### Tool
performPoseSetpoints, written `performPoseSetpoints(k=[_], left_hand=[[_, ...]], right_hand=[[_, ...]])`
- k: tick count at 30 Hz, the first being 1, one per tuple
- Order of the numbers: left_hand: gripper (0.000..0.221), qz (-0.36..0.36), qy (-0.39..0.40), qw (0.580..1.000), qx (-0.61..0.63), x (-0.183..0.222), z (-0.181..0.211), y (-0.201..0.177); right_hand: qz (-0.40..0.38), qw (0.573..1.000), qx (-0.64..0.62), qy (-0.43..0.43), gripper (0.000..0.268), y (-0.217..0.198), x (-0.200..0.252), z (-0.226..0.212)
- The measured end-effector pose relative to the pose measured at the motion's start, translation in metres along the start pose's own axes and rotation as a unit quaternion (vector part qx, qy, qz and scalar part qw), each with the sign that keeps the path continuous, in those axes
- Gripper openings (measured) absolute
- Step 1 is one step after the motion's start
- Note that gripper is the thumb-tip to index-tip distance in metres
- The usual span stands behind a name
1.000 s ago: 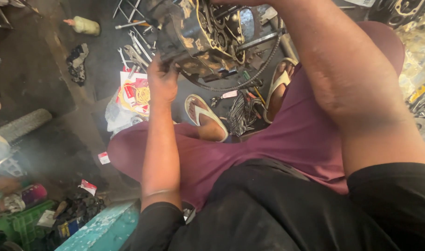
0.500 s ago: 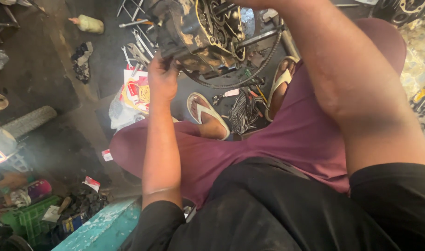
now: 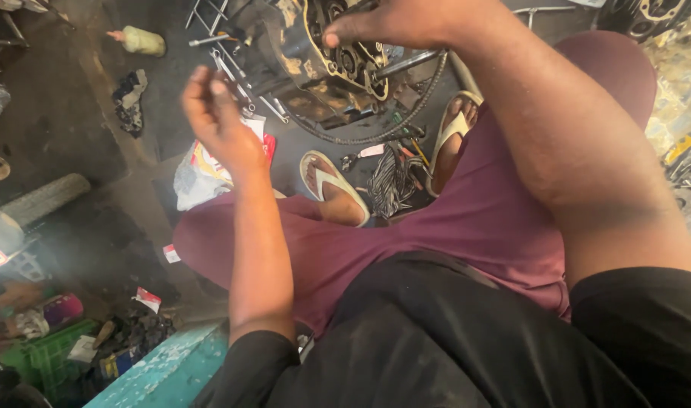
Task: The person works on a motorcycle engine casing, reaching into the internal assembly to handle and wipe small gears and metal components by hand and with a cloth.
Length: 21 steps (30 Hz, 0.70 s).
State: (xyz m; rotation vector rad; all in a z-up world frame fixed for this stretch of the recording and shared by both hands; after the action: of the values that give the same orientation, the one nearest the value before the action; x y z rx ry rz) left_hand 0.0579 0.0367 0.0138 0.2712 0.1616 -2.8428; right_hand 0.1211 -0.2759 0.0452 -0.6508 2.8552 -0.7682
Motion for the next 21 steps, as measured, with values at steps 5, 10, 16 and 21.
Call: performPoseSetpoints(k=[5, 10, 16, 21], left_hand=[[0.054, -0.102, 0.038, 0.994, 0.007, -0.007, 0.039, 0.027], [0.069, -0.229, -0.018, 0.973, 0.023, -0.016, 0.056, 0.061], [0.092, -0.260, -0.078, 0.962, 0.035, -0.014, 0.061, 0.070], [0.093, -0.264, -0.073, 0.961, 0.034, -0.016, 0.064, 0.071]], right_hand=[[-0.028, 0.998, -0.036, 0.035, 0.051, 0.011, -0.010, 0.006], [-0.041, 0.997, -0.068, -0.011, 0.052, 0.014, -0.020, 0.010], [-0.001, 0.999, -0.034, -0.014, 0.048, 0.009, -0.010, 0.006], [-0.022, 0.999, -0.019, -0.022, 0.058, 0.007, -0.003, 0.000]])
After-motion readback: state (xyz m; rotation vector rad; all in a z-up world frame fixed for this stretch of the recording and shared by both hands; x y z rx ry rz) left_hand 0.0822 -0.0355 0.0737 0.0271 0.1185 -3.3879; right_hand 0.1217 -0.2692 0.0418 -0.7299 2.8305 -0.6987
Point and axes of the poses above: each hand's wrist, its own x-axis away from the middle knuckle, its own y-axis out of the palm, z = x × y, the point moved 6 cm from there along -x, towards the middle knuckle, and after that the axes turned 1 degree about x, right-handed, at the moved point
